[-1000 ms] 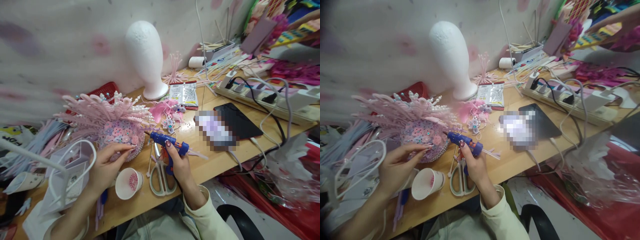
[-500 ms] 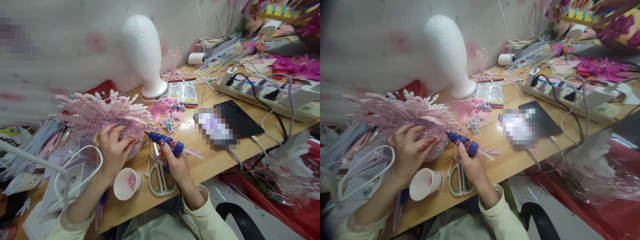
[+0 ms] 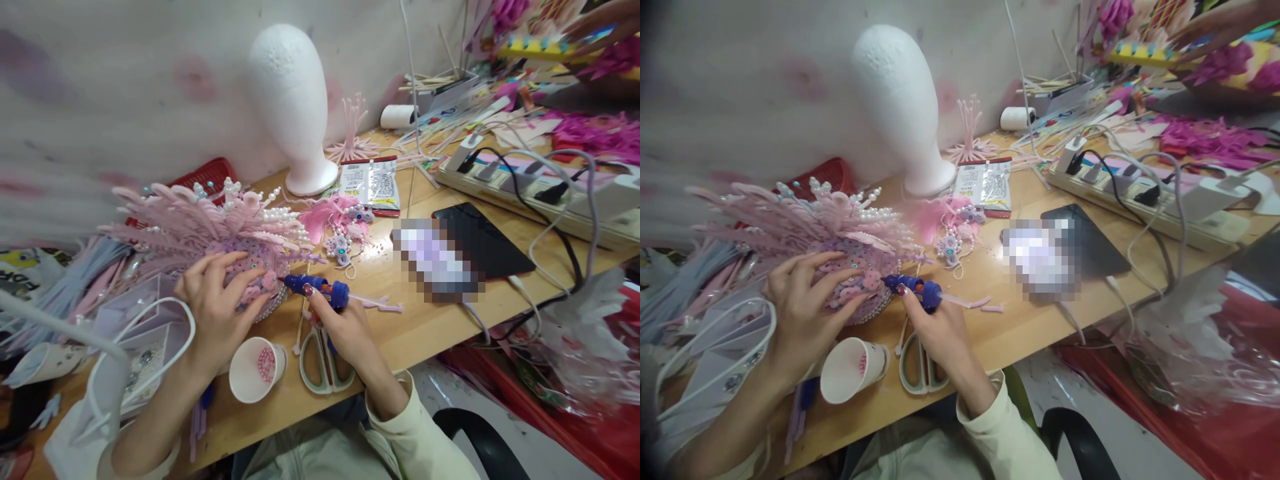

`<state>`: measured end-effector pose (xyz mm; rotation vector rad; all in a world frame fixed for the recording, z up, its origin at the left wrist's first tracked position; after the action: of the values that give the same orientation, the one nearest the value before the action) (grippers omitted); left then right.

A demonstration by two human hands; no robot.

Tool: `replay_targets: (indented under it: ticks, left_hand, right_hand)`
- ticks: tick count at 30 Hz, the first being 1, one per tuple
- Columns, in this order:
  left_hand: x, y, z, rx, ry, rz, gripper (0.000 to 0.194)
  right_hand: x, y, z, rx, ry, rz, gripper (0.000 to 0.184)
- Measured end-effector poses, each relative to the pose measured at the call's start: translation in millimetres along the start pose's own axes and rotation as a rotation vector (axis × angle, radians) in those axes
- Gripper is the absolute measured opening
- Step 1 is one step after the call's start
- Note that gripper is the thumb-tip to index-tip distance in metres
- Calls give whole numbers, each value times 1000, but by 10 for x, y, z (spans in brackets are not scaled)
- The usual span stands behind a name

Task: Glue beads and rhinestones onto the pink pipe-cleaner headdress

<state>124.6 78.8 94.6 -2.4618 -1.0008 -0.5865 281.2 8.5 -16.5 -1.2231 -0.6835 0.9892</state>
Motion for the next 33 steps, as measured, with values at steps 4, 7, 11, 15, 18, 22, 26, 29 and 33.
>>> replay_targets:
  ticks: [4, 7, 11, 15, 18, 22, 26, 29, 33]
  left_hand:
    - [-82, -21, -93, -24, -10, 43, 19]
    - [-145, -43, -148, -35, -14, 66, 21]
    - [-213, -75, -195, -74, -44, 98, 24]
    - [-263, -117, -215, -110, -75, 99, 24]
    - [-294, -143, -216, -134, -84, 91, 24]
    - [-326, -158, -211, -143, -85, 90, 23]
    - [-343, -153, -203, -122, -97, 110, 24]
    - [-343, -151, -195, -108, -110, 112, 25]
    - [-334, -138, -197, -107, -105, 118, 24]
  right_hand:
    - [-8, 14, 18, -5, -25, 6, 42]
    - [-13, 10, 31, -16, -39, 34, 44]
    - [-12, -8, -15, -47, -3, 49, 46]
    - [-10, 22, -25, -115, -16, 63, 45]
    - [-12, 22, -2, -93, -26, 34, 45]
    - [-11, 32, 15, -78, -30, 44, 48]
    - [-4, 18, 8, -80, -28, 36, 49]
    - [-3, 4, 9, -69, -32, 22, 49]
    - [-6, -12, 18, -50, -36, 4, 47]
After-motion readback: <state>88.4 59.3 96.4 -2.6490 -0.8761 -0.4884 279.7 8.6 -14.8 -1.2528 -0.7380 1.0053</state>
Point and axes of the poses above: each hand's wrist, its own x-axis towards the middle knuckle, its own z-axis out of the palm, y = z × x, the point moved 7 cm from there along x, towards the middle knuckle, and after that the axes turned 12 degrees about x, right-handed, at the moved point
